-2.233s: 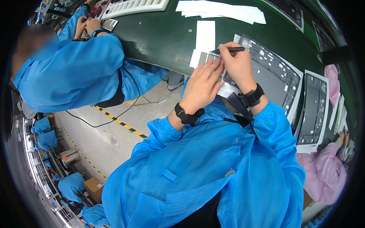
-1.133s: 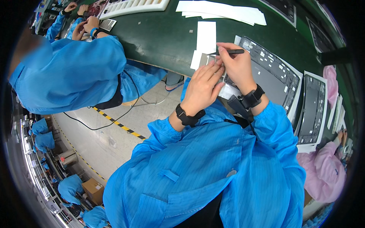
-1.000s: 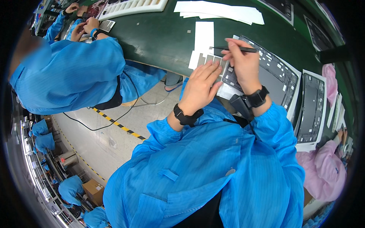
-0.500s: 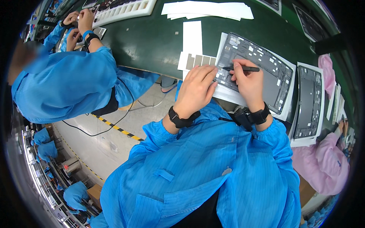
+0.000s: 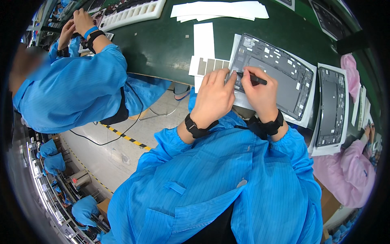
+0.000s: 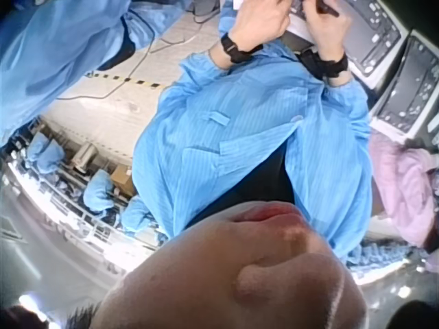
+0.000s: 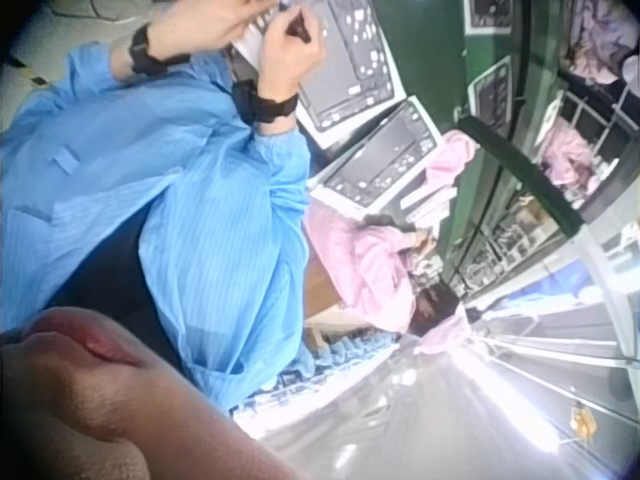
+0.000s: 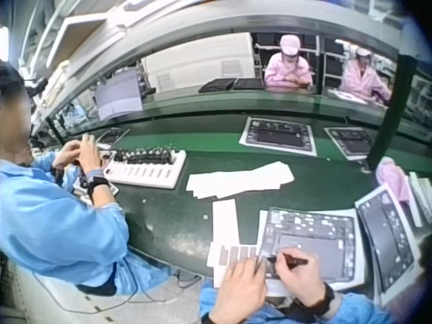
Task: Marking components with a pen and assembling internal parts into a tablet or laptop chassis at a factory workstation.
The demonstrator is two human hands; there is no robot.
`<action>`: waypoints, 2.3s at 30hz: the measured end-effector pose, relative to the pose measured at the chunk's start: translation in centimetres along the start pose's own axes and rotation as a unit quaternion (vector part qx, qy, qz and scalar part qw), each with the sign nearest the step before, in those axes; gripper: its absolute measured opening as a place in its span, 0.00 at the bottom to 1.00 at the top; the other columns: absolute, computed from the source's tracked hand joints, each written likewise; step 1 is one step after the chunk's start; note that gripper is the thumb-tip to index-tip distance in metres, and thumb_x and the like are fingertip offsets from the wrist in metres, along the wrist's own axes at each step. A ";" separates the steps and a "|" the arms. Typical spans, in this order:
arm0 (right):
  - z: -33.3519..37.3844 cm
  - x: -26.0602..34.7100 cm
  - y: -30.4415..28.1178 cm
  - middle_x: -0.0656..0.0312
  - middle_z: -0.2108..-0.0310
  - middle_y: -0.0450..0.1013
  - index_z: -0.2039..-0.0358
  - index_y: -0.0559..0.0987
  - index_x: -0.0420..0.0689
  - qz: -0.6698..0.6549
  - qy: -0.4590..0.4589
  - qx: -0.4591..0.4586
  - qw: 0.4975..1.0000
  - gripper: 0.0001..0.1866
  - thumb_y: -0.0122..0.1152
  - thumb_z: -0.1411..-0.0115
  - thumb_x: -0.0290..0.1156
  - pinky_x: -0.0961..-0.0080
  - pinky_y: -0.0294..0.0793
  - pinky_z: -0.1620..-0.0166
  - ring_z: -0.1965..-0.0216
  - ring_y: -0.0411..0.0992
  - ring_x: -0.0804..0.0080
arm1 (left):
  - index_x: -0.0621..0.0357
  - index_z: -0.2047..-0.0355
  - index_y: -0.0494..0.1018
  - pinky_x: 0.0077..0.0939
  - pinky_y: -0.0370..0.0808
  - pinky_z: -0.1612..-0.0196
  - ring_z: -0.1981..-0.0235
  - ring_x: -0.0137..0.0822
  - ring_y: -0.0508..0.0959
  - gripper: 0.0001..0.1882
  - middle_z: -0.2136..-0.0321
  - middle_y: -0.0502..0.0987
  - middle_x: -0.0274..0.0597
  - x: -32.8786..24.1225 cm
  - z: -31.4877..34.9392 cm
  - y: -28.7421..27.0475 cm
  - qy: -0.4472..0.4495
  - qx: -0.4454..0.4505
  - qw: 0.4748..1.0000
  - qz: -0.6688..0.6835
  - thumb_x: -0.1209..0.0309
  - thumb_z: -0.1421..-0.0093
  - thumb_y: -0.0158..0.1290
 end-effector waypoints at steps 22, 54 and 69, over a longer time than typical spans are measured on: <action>-5.5 0.8 9.2 0.63 0.77 0.77 0.67 0.80 0.38 -0.187 0.078 0.221 0.954 0.12 0.58 0.34 0.35 0.83 0.68 0.75 0.79 0.71 0.82 | 0.62 0.48 0.74 0.49 0.63 0.37 0.40 0.49 0.67 0.25 0.46 0.70 0.53 3.0 1.6 -0.8 -0.046 -0.048 0.998 -0.012 0.75 0.50 0.52; -5.5 0.8 -4.5 0.57 0.77 0.78 0.58 0.80 0.33 -0.188 0.107 0.091 0.972 0.13 0.57 0.34 0.31 0.87 0.66 0.80 0.82 0.71 0.83 | 0.59 0.51 0.75 0.49 0.61 0.35 0.37 0.49 0.67 0.18 0.43 0.71 0.49 3.3 1.7 -0.7 -0.066 -0.006 0.997 0.037 0.76 0.44 0.51; 0.0 -7.3 -20.6 0.65 0.80 0.74 0.61 0.80 0.36 -0.032 0.213 0.107 0.971 0.10 0.57 0.35 0.29 0.90 0.61 0.80 0.84 0.66 0.87 | 0.65 0.51 0.72 0.44 0.68 0.41 0.45 0.53 0.72 0.19 0.48 0.73 0.54 -13.2 -3.7 8.7 0.107 0.087 0.973 0.186 0.76 0.44 0.52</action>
Point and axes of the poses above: each hand's wrist, its own z-axis away from the middle knuckle, its own y-axis out of the palm, x = y × z, the point moved 8 cm from there along -z, towards the middle knuckle
